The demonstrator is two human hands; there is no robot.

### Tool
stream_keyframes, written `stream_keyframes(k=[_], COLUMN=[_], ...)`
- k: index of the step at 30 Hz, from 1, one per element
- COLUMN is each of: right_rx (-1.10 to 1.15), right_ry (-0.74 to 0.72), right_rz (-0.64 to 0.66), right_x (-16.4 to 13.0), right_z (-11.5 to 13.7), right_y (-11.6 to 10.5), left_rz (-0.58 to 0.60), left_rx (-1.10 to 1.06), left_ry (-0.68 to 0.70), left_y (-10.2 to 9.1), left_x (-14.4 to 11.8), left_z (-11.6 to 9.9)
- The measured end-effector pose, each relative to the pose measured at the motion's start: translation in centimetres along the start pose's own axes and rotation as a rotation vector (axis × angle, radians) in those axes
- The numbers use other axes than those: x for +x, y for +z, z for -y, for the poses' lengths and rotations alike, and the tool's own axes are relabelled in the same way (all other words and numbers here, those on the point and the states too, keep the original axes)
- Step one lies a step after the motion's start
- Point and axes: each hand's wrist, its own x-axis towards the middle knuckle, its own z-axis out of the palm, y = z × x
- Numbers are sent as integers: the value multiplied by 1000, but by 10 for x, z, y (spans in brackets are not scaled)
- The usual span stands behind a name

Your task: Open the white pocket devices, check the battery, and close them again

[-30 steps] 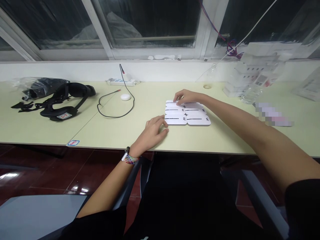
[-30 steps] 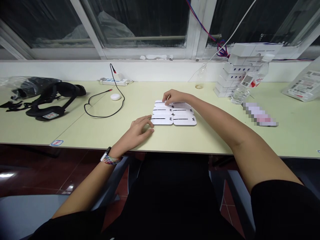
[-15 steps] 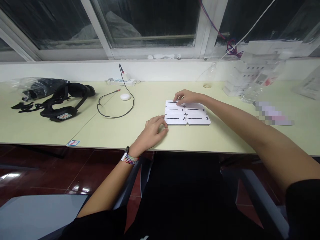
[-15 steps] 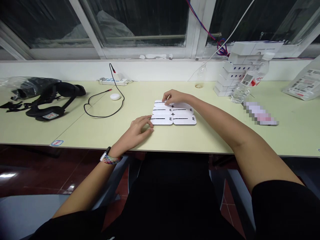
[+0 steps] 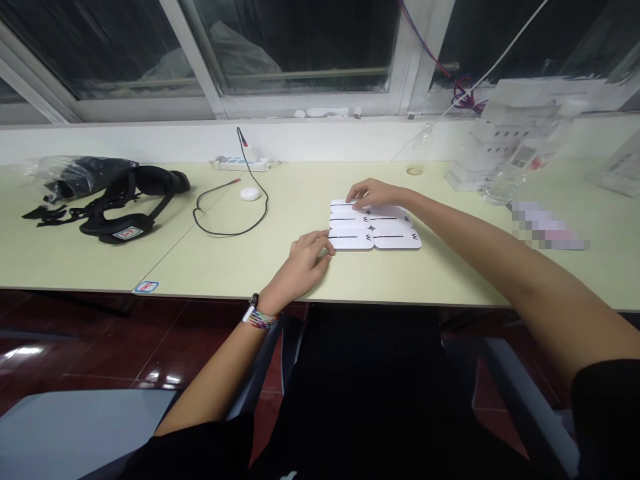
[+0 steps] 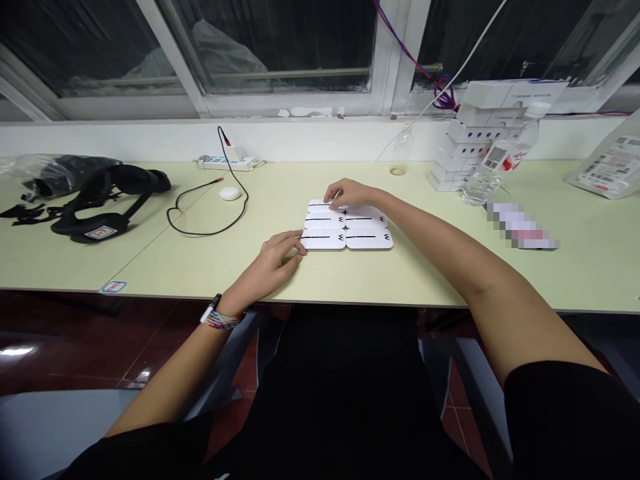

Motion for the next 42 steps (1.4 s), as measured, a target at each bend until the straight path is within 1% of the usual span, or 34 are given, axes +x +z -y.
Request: stream_keyframes(k=[2,4,5,6,8,11,14,17,20,25,28,30,33,36,39,42], right_rx=[-8,-27,-52,-93,-197,-261,-316,-323,-299,-253,-215,-218,-272,-329,-359,-321], right_ry=[3,-43,-84,-131,-230,-318,-370,-378,-382,-418,-422,-419,-414,-422,-479,-538], right_rz=[-138,-331,-397,-423,-362,-267,-228,-247,-255,-254,-244,-266,-295,-283,-289,-325], right_x=[-7,-23,-35,-48,-79,-122,-145,-148,-145,-148,-150,-150,-149,-149,-148,-145], right_z=[6,15,20,25,33,40,39,36,38,45,47,47,46,46,46,43], right_y=[4,11,15,21,33,52,68,78,84,86,86,87,89,91,91,90], left_rz=[-5,-14,-21,-28,-35,-29,-27,-30,-31,2,29,31,20,3,-25,-73], left_rx=[-9,-27,-35,-41,-48,-54,-63,-88,-118,-146,-123,-96,-64,-50,-65,-138], left_ry=[3,25,40,56,77,99,113,99,112,195,203,204,205,213,231,221], left_y=[-1,-1,-1,-2,-1,-1,-2,-4,-5,-5,-4,-4,-3,-5,-6,-7], left_x=[0,0,1,1,2,3,3,2,2,2,2,2,2,2,2,2], left_z=[-1,-1,-1,-1,-1,-1,-3,-4,-4,-5,-4,-2,0,-2,-4,-5])
